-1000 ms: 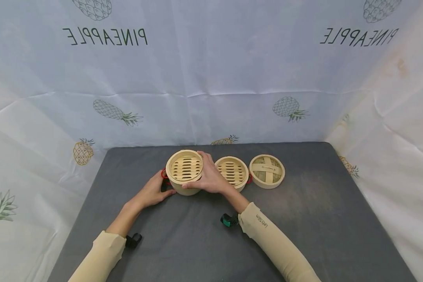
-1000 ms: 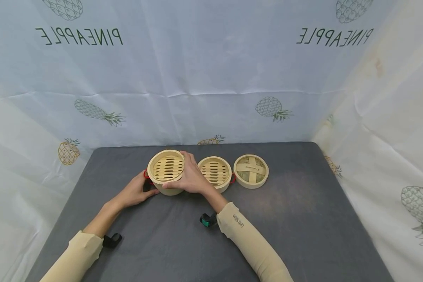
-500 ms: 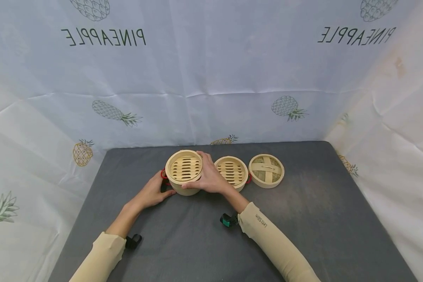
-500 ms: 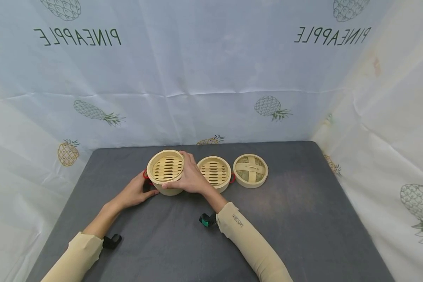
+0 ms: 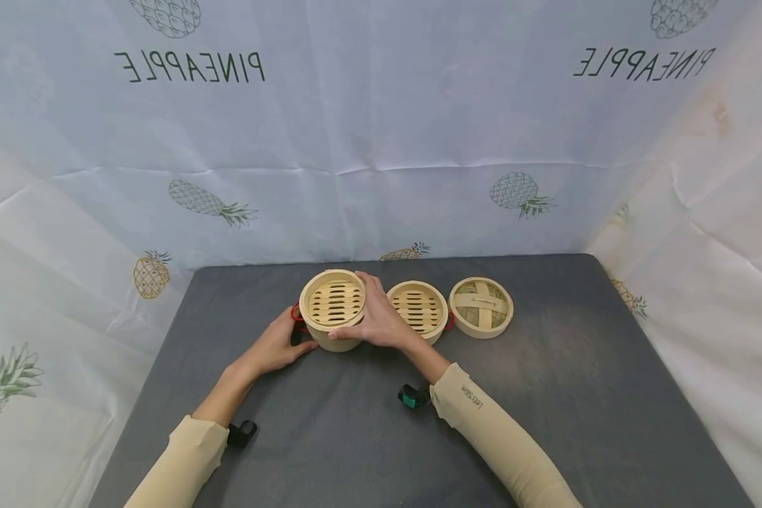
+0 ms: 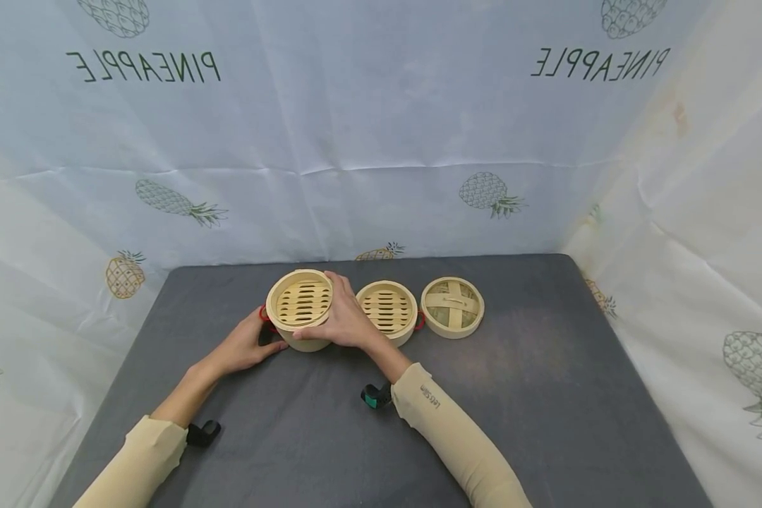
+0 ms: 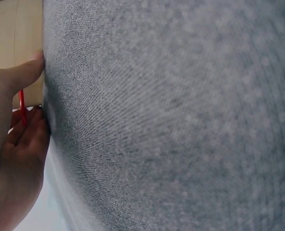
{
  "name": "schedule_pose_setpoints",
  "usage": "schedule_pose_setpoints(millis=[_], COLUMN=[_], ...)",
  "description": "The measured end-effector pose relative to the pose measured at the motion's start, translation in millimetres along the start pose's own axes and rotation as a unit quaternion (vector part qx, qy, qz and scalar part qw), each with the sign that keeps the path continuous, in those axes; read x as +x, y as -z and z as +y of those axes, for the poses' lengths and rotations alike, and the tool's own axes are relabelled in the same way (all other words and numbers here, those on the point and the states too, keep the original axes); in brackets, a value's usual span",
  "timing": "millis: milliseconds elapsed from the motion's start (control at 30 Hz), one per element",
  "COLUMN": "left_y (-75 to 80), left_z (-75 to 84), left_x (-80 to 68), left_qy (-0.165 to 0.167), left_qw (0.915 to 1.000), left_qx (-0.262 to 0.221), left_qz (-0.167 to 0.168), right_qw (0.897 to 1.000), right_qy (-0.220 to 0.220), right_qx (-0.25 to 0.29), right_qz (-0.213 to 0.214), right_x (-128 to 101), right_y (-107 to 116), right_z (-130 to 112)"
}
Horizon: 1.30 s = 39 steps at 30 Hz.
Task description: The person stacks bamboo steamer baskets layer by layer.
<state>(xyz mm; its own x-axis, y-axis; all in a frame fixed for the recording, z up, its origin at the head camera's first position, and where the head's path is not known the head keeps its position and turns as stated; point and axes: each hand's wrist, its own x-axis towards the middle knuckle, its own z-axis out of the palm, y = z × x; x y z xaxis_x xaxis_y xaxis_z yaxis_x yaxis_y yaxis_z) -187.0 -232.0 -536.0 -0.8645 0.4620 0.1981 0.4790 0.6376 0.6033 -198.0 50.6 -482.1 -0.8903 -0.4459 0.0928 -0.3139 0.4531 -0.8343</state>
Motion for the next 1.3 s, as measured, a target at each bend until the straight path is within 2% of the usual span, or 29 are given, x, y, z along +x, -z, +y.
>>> schedule_pose_setpoints(millis=[133, 167, 300, 433, 500, 533, 667, 733, 800, 1000, 1167, 1300], left_y=[-0.6, -3.0, 0.3, 0.6, -4.0, -2.3, -4.7, -1.3, -1.1, -4.7, -1.5, 2.4], left_z=[-0.1, -5.9, 0.2, 0.2, -11.3, -7.6, -13.8, -5.7, -5.5, -13.1, -6.2, 7.0], left_x=[1.2, 1.5, 2.8, 1.6, 1.9, 1.9, 1.7, 0.9, 0.3, -1.7, -0.8, 1.0], left_qy=[0.009, 0.011, 0.007, -0.023, -0.037, -0.036, -0.038, -0.032, -0.031, -0.029, -0.031, -0.009], left_qw=[0.9999, 0.9999, 0.9999, 0.9997, 0.9992, 0.9992, 0.9992, 0.9994, 0.9994, 0.9993, 0.9993, 0.9999], left_qx=[0.010, 0.009, 0.005, -0.006, -0.003, -0.003, 0.002, -0.004, -0.005, 0.007, 0.005, 0.010], left_qz=[-0.004, -0.004, -0.010, 0.008, 0.016, 0.014, 0.016, 0.016, 0.018, 0.021, 0.019, 0.003], right_qw=[1.000, 1.000, 1.000, 0.999, 0.999, 0.999, 1.000, 1.000, 1.000, 1.000, 0.999, 0.998], right_qy=[-0.001, -0.002, -0.001, 0.009, 0.014, 0.016, 0.018, 0.016, 0.015, 0.004, -0.008, -0.009], right_qx=[0.001, -0.001, -0.010, -0.029, -0.035, -0.034, -0.022, -0.017, -0.013, -0.019, -0.036, -0.062], right_qz=[-0.011, -0.014, -0.021, -0.021, -0.018, -0.017, -0.006, 0.002, 0.007, 0.005, 0.007, 0.018], right_x=[0.0, 0.1, -0.7, -2.3, -3.4, -3.9, -7.4, -9.7, -12.0, -20.4, -28.8, -34.4], right_y=[2.4, 3.0, 6.2, 9.2, 10.9, 12.0, 17.5, 21.0, 24.7, 36.1, 47.9, 57.3], right_z=[0.8, 0.6, -0.1, -0.3, 0.7, 1.4, 6.5, 10.0, 13.1, 21.1, 25.7, 31.5])
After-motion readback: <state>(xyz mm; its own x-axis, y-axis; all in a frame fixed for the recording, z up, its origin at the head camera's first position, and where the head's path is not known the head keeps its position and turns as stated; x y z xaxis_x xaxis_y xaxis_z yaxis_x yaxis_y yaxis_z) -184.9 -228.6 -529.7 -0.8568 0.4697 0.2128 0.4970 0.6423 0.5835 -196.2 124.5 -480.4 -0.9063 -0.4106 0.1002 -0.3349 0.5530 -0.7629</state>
